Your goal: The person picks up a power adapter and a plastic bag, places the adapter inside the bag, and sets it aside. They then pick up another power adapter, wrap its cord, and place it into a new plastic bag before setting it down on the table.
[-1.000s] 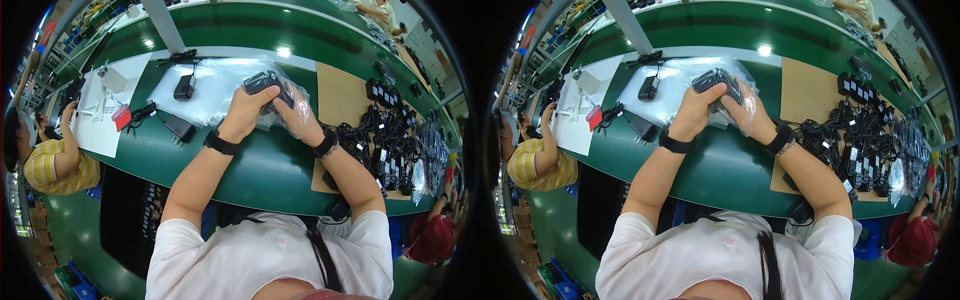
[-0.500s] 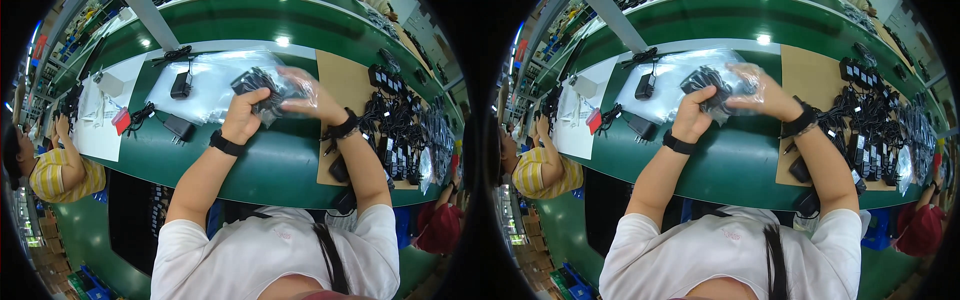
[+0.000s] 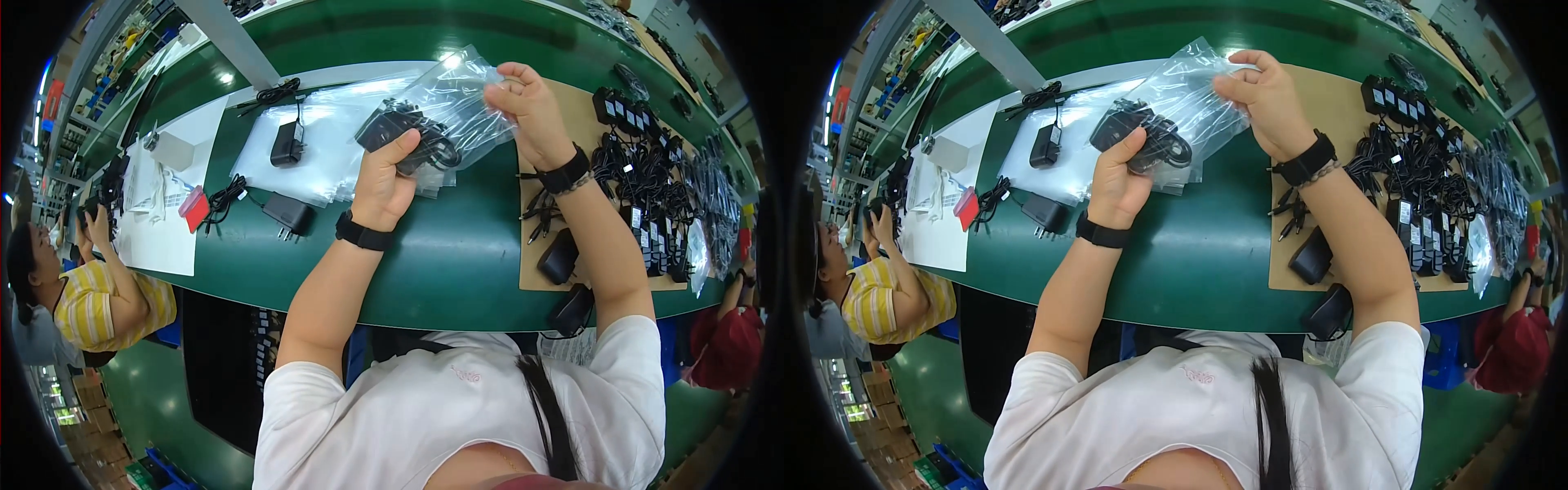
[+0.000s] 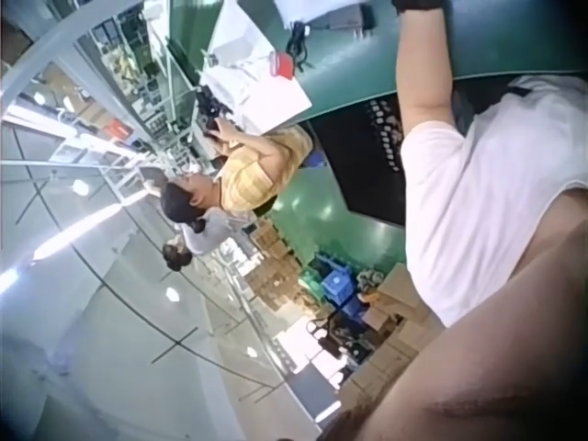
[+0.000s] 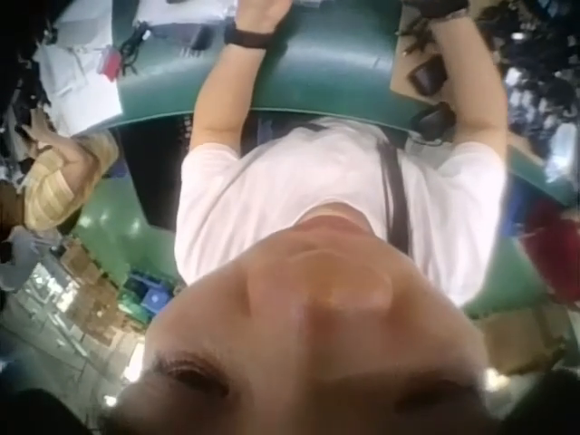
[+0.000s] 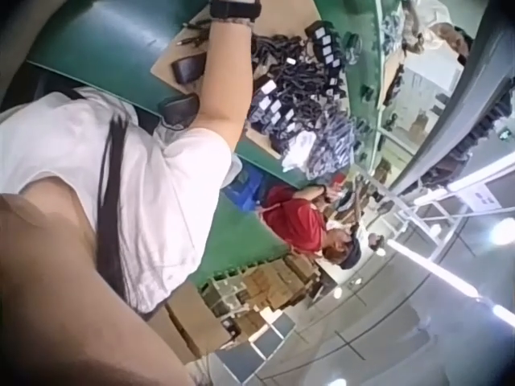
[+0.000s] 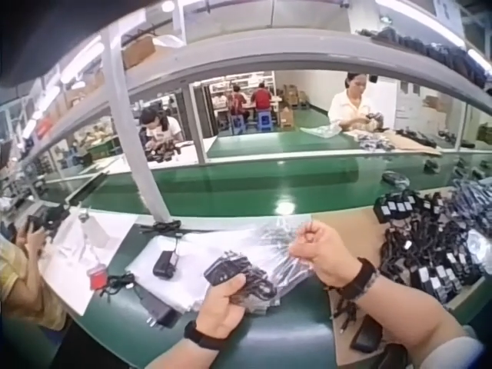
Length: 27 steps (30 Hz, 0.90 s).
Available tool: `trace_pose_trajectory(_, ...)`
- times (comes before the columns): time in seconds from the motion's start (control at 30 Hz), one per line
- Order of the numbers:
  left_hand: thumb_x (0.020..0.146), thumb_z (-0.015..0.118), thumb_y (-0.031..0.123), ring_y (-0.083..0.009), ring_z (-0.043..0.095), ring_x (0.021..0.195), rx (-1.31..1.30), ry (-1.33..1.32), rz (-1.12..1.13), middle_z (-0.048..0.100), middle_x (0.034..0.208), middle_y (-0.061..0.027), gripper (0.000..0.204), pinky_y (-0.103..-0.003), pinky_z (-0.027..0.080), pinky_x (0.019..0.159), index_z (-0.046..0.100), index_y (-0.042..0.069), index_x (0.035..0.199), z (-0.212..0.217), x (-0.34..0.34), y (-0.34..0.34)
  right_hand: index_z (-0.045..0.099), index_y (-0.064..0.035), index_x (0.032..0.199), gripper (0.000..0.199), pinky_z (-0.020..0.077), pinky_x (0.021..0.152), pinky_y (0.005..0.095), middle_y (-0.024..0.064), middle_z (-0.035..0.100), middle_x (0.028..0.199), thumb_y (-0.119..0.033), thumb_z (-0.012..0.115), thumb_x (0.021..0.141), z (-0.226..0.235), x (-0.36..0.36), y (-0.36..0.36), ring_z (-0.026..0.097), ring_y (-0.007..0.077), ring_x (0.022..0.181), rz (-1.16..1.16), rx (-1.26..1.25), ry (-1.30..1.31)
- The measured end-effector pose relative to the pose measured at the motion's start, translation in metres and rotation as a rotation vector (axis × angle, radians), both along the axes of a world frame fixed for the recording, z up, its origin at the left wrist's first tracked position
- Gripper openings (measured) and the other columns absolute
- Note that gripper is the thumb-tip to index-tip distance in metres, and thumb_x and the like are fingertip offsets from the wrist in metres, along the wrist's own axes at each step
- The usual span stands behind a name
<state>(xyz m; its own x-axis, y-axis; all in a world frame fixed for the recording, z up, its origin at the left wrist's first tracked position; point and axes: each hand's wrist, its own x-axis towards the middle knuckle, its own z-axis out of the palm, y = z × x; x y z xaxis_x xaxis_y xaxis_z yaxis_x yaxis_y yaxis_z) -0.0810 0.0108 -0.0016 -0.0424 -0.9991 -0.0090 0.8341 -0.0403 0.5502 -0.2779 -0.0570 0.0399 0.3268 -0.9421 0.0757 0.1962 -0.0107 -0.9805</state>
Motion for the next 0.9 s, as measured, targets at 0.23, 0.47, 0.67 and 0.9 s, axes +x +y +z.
trace_pose_trajectory(0.23,0.076,0.062,-0.001,-0.0169,0.057,0.090,-0.059,-0.001,0.091,0.060,0.099,-0.0063,0.026,-0.031,0.046,0.083,0.055,0.006,0.101,0.002,-0.004,0.005,0.016,-0.0159,0.139,0.068,0.0361,0.093,0.0379,0.0054,0.041,0.126,-0.041,0.050,0.087,-0.032,0.024,0.051,0.039,0.0213,0.115,0.327,0.200,-0.188)
trace_pose_trajectory(0.47,0.073,0.071,0.009,-0.0172,0.052,0.099,-0.052,-0.283,0.162,0.056,0.107,-0.0072,0.047,-0.029,0.039,0.089,0.050,0.005,0.115,0.004,-0.009,0.007,0.055,-0.0023,0.113,0.036,0.0441,0.079,0.0251,0.0020,0.061,0.096,-0.030,0.049,0.090,-0.019,0.034,0.042,0.057,0.0138,0.087,0.062,0.062,-0.044)
trace_pose_trajectory(0.67,0.079,0.067,0.024,-0.0091,0.053,0.077,-0.101,-0.635,0.024,0.060,0.086,-0.0045,0.038,-0.023,0.044,0.067,0.057,-0.002,0.105,0.008,-0.016,0.013,0.063,-0.0035,0.095,0.015,0.0453,0.065,0.0261,0.0110,0.060,0.078,-0.010,0.055,0.084,-0.025,0.028,0.050,0.059,0.0159,0.072,-0.214,-1.108,0.676)
trace_pose_trajectory(0.9,0.082,0.062,0.026,-0.0235,0.040,0.047,-0.285,-1.211,0.569,0.044,0.054,-0.0130,0.040,-0.032,0.034,0.046,0.044,0.000,0.057,-0.002,-0.024,0.017,0.058,-0.0021,0.098,0.024,0.0491,0.069,0.0303,0.0032,0.061,0.090,-0.023,0.049,0.090,-0.038,0.031,0.044,0.059,0.0172,0.081,-0.019,0.157,0.028)
